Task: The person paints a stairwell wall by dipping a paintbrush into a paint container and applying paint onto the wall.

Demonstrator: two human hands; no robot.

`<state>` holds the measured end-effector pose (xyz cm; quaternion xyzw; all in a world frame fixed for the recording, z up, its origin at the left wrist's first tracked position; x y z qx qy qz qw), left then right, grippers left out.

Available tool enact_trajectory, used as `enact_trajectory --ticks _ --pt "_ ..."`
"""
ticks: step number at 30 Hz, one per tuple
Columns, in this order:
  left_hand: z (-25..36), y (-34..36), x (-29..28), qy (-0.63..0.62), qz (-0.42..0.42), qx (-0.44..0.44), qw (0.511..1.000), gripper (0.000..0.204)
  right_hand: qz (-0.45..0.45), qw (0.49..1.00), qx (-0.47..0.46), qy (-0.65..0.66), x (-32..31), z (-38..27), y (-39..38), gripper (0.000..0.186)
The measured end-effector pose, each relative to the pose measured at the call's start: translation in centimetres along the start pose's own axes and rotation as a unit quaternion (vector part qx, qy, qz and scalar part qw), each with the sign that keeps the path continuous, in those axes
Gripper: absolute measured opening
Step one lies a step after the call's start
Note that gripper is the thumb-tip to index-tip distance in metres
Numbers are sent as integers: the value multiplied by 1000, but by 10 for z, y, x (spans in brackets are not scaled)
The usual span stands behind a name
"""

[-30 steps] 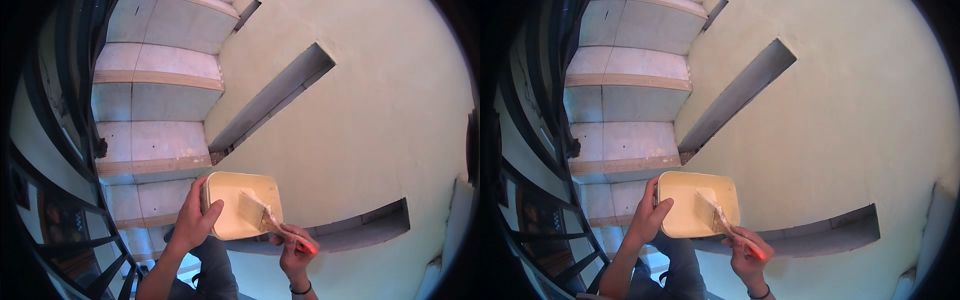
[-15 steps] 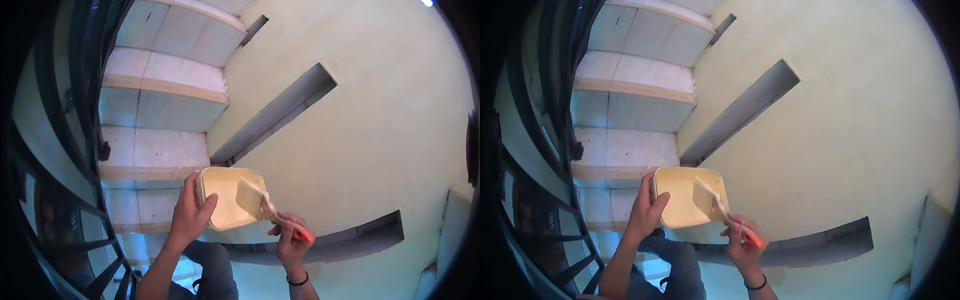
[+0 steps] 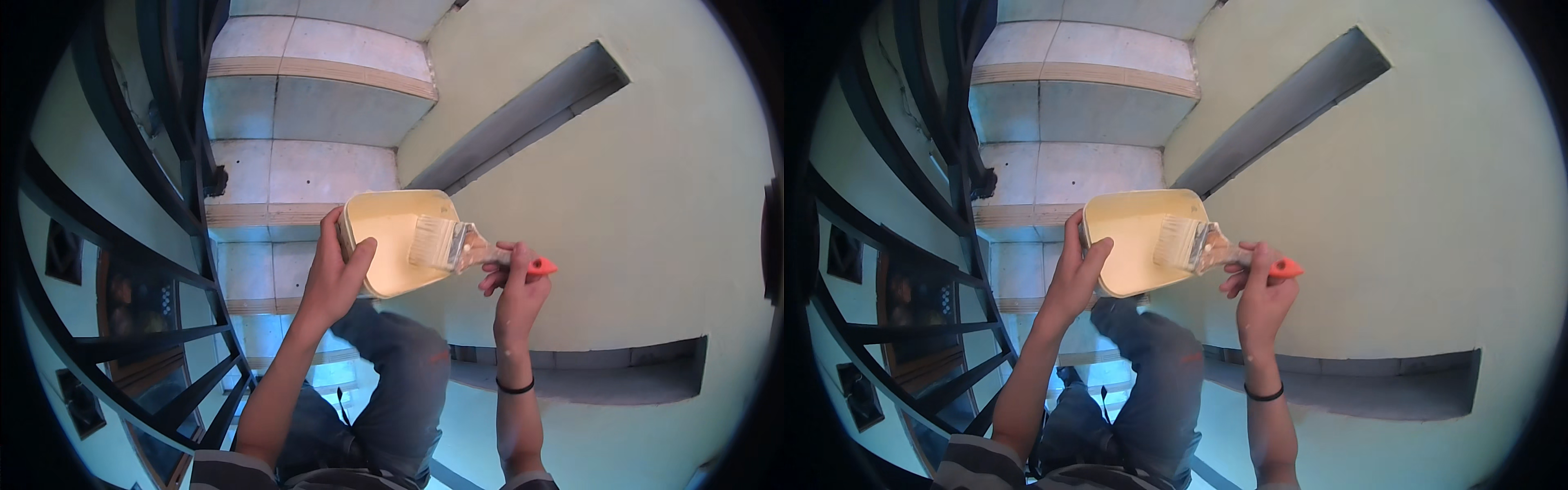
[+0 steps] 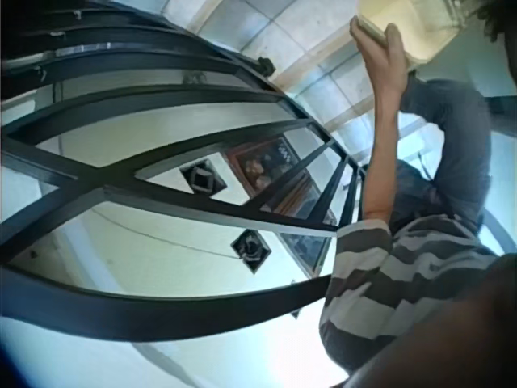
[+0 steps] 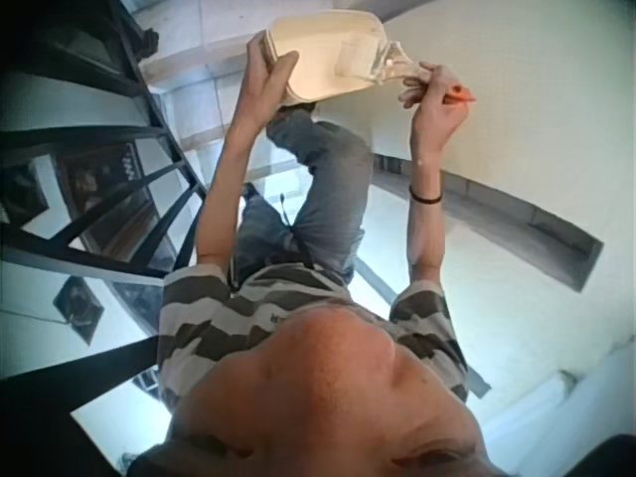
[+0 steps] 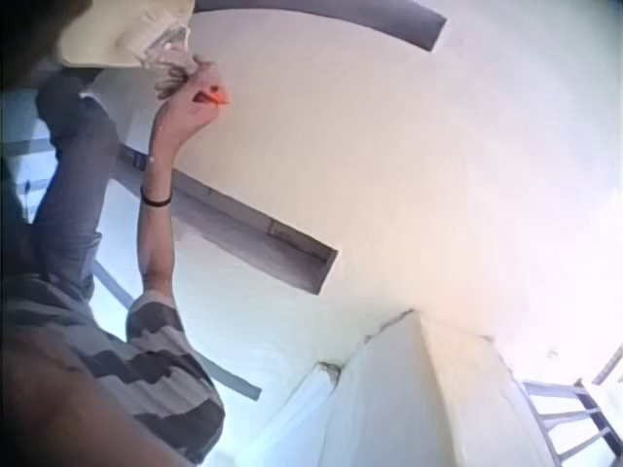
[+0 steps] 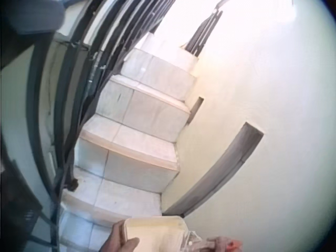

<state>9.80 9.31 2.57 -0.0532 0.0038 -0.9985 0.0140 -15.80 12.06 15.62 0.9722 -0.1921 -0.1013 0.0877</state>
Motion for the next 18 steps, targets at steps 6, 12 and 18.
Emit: enact_trajectory --ticks 6,12,18 --pt "1 21 -10 -11 31 -12 999 65 6 980 137 145 1 66 46 41" --pt "-22 56 -25 -31 71 9 997 65 -15 935 244 257 44 108 73 36" --pt "-34 104 -23 -31 126 7 992 67 -3 931 215 294 55 92 122 33"
Point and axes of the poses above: each hand's wrist, its own y-axis towards the middle knuckle, its own x-axis out of the palm, z = x × y, the point moved 10 cm from there along y, towards the middle knuckle, and after that the axes turned 7 degrees about y, right-handed, at the moved point
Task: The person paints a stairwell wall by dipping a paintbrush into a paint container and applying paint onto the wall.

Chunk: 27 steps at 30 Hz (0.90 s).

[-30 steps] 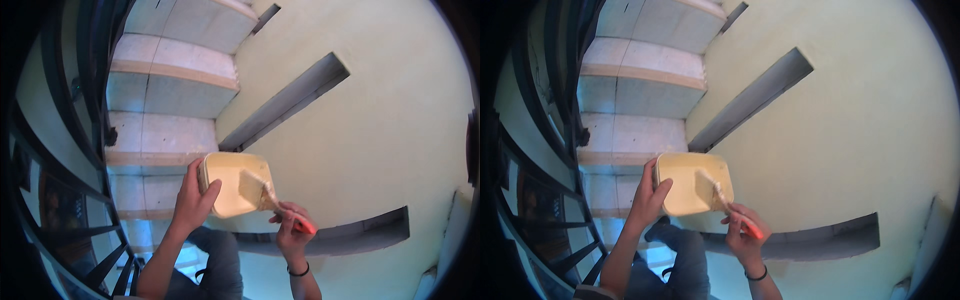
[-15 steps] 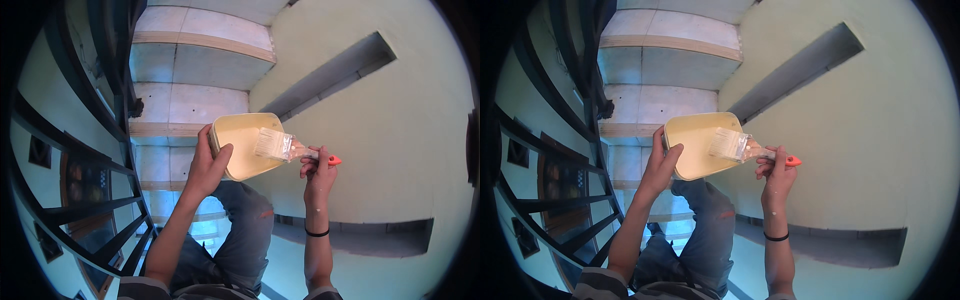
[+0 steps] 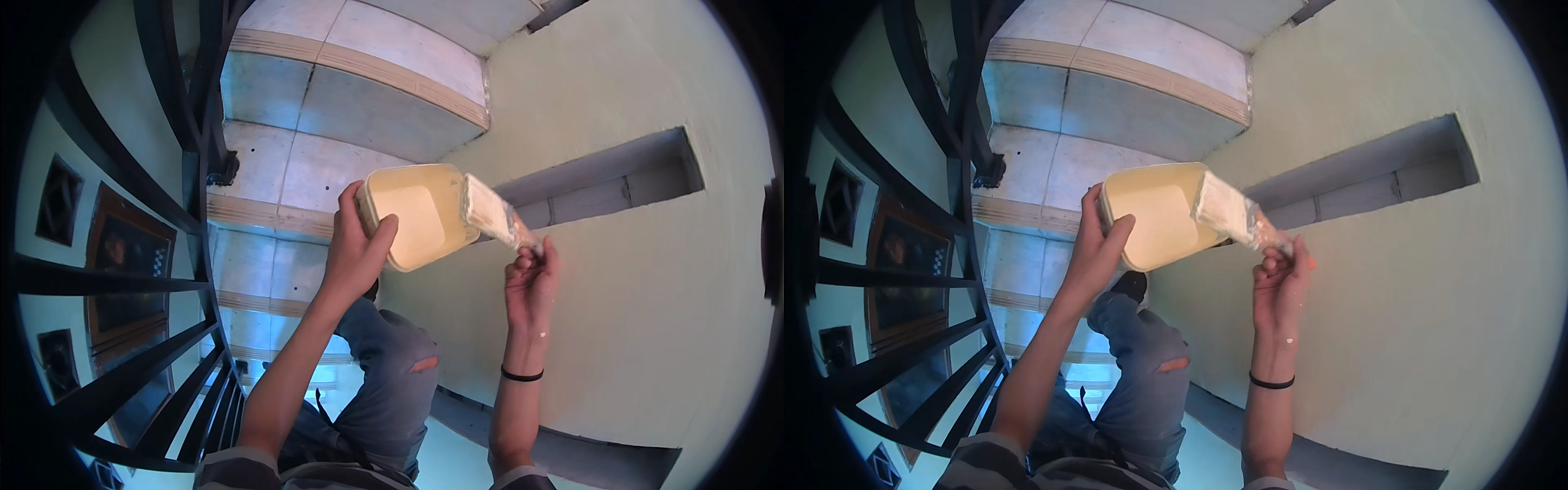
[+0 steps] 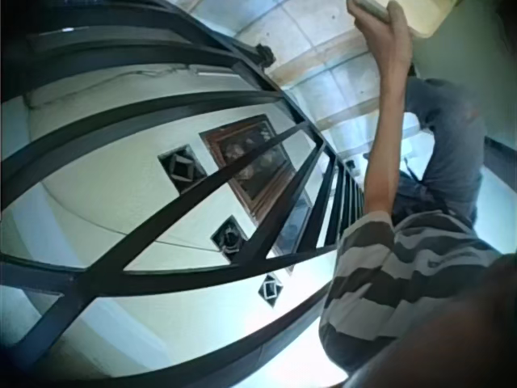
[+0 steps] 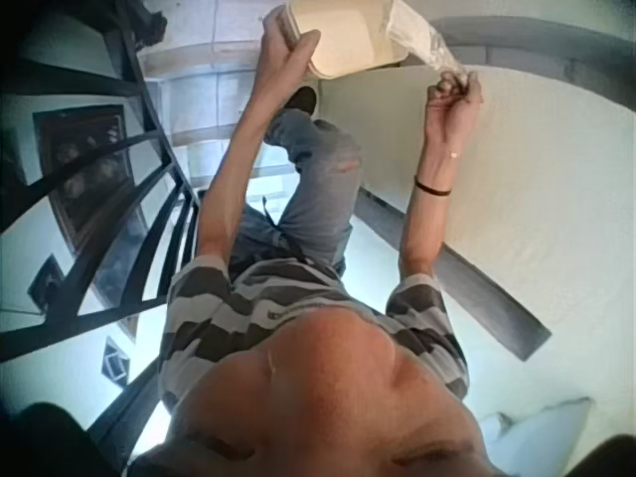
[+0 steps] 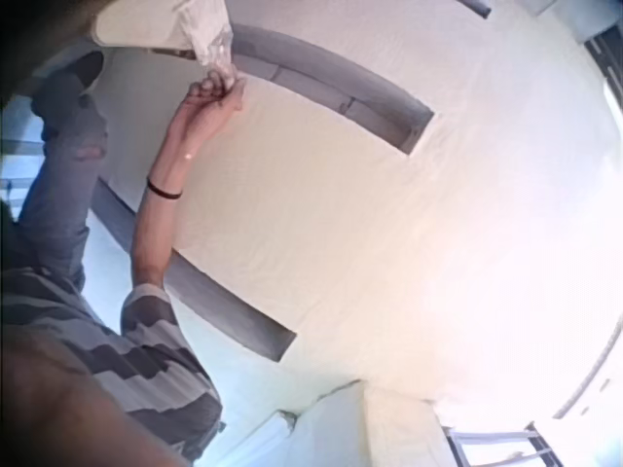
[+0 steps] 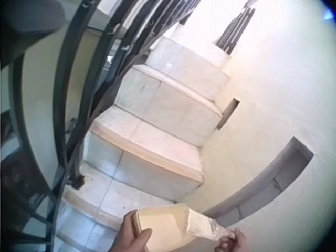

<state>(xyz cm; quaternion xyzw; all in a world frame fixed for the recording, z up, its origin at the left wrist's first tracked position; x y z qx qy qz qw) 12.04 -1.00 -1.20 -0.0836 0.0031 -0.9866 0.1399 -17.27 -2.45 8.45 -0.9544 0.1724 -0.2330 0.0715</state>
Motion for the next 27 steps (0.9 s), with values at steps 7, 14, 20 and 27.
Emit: enact_trajectory --ticks 7,14,20,27 --pt "-18 29 -12 61 58 32 996 71 -29 878 -356 -320 122 -90 47 40" --pt "-19 -8 -41 27 63 -3 998 67 -28 594 -485 -642 157 -96 98 38" --pt "-23 -41 -54 -5 65 -37 997 64 -48 511 -516 -685 241 -180 57 44" --pt "-19 -61 -42 -16 27 -70 997 67 48 269 -627 -730 310 -241 -16 40"
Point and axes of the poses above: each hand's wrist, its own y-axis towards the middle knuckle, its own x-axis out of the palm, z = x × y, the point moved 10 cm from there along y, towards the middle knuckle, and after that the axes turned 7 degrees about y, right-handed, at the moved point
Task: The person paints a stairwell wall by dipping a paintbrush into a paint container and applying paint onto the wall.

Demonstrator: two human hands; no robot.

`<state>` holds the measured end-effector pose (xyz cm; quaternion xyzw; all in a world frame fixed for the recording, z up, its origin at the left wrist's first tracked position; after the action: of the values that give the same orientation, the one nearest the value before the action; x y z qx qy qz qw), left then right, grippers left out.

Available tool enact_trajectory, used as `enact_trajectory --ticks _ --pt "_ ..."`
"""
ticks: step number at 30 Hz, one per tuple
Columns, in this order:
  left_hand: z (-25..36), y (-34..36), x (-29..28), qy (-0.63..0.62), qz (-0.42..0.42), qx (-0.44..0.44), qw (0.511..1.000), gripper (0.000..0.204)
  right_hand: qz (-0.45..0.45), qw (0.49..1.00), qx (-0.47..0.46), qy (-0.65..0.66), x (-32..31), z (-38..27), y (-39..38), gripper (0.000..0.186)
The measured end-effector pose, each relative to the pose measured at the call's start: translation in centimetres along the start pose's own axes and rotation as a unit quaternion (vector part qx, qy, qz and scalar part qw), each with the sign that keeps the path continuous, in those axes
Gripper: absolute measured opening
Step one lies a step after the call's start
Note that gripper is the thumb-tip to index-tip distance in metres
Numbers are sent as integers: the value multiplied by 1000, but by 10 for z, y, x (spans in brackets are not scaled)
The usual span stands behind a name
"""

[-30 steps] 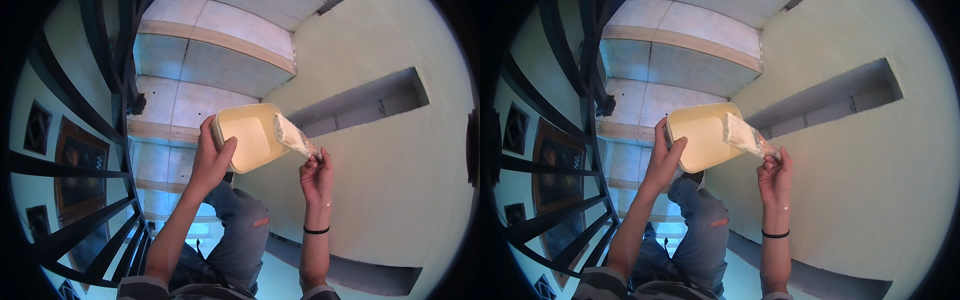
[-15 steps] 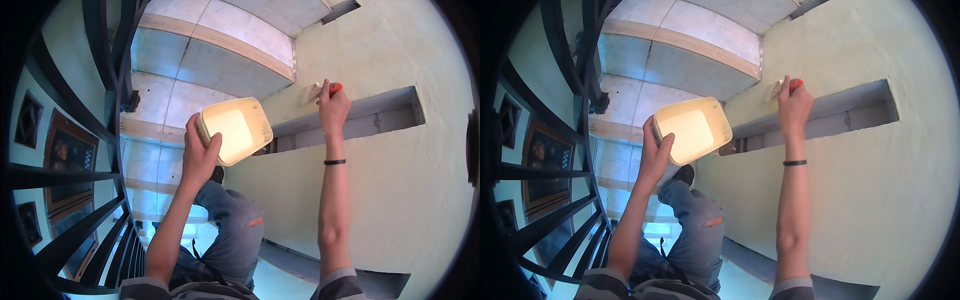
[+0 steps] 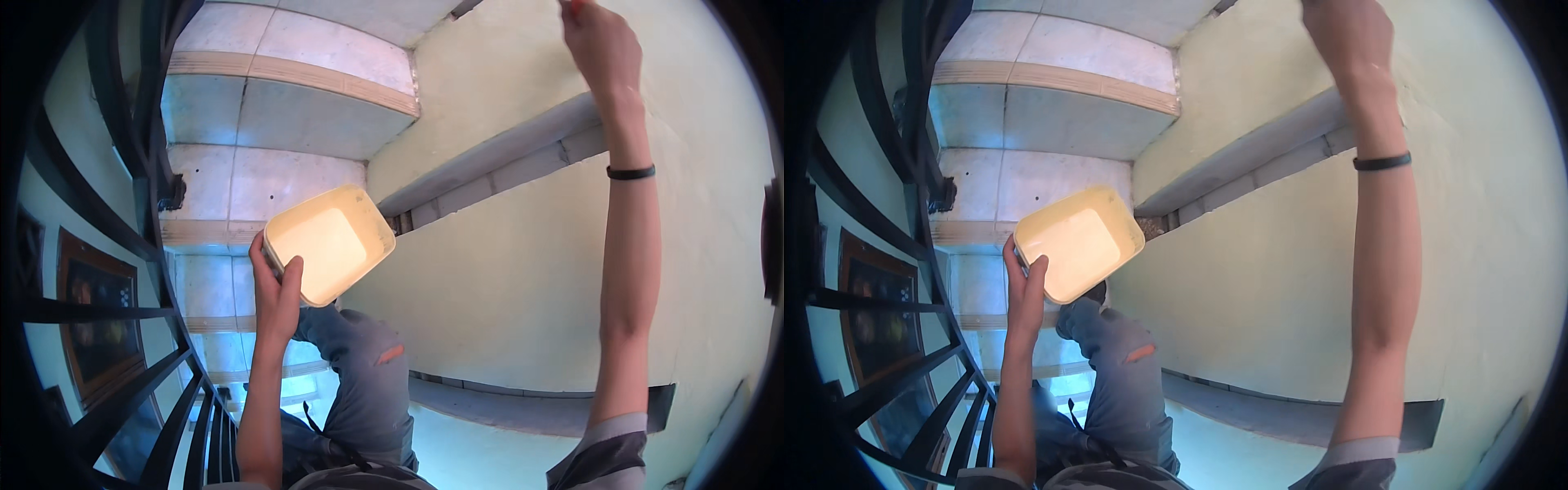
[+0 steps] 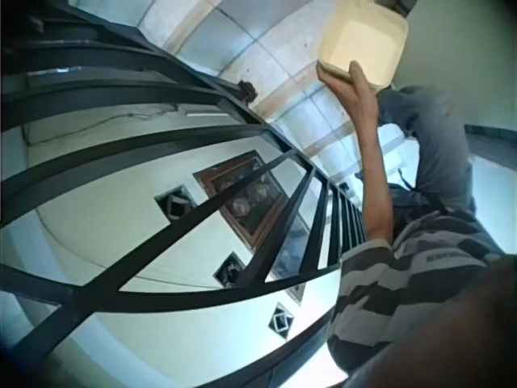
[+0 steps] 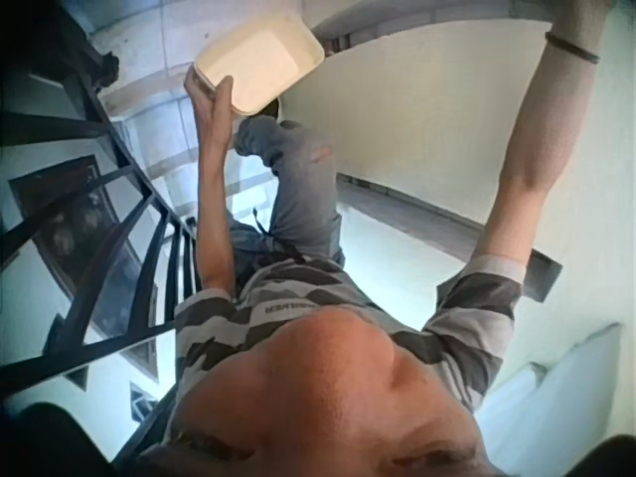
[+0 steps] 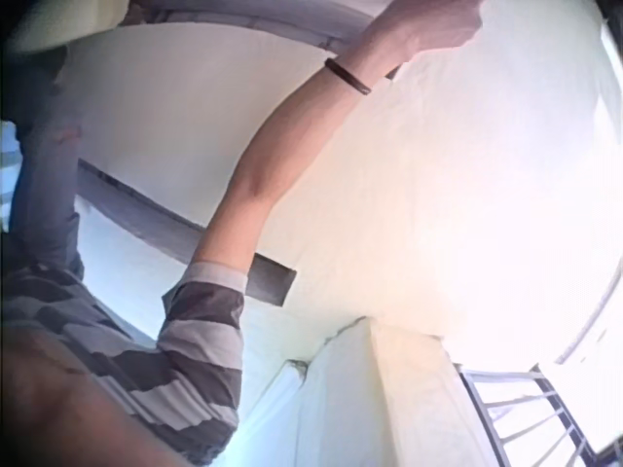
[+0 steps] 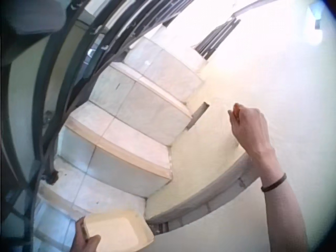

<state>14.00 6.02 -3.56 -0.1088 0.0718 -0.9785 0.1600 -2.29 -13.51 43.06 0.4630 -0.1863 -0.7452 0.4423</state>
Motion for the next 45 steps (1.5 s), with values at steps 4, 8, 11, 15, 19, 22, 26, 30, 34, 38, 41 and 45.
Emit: enact_trajectory --ticks 4,8,11,15,19,22,26,30,34,38,41,45 --pt "8 -8 -1 -29 0 0 1000 66 -69 968 -210 -116 102 -64 -15 21" --pt "7 -10 -6 -26 6 2 1000 66 -294 870 -282 -277 224 -145 -147 34" --pt "-4 -13 -6 -30 -2 3 1000 65 -204 910 -300 -201 219 -185 -185 48" --pt "-6 -17 -21 -26 5 2 1000 66 -206 952 -223 24 205 -224 -197 46" --pt "-6 -19 -25 -24 2 -15 1000 66 -140 957 -200 157 207 -236 -213 40" --pt "-7 -23 -29 6 7 -8 1000 66 -235 934 -44 265 236 -192 -212 32" --pt "-7 -29 -34 2 9 -16 1000 65 -245 942 39 227 222 -104 -146 37" --pt "-1 -28 -26 5 1 -7 1000 66 -164 979 6 119 153 -38 -47 42" --pt "2 -30 -19 -11 -8 -28 1000 67 -118 992 0 51 63 -26 28 43" --pt "0 -29 -14 -14 -15 -23 1000 67 -2 981 -168 -102 35 -70 27 43" --pt "2 -28 -9 -31 -24 -21 999 68 -27 960 -256 -109 135 -73 -34 23" --pt "-1 -37 -30 -21 -3 -40 999 69 -117 942 -304 -80 200 -165 -148 22"
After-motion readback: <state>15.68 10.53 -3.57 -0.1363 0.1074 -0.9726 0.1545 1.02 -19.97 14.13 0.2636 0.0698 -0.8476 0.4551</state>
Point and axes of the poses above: each hand's wrist, its own y-axis towards the middle knuckle, its own x-axis out of the palm, z = x × y, the point moved 10 cm from there along y, towards the middle knuckle, and after that the axes turned 7 degrees about y, right-handed, at the moved point
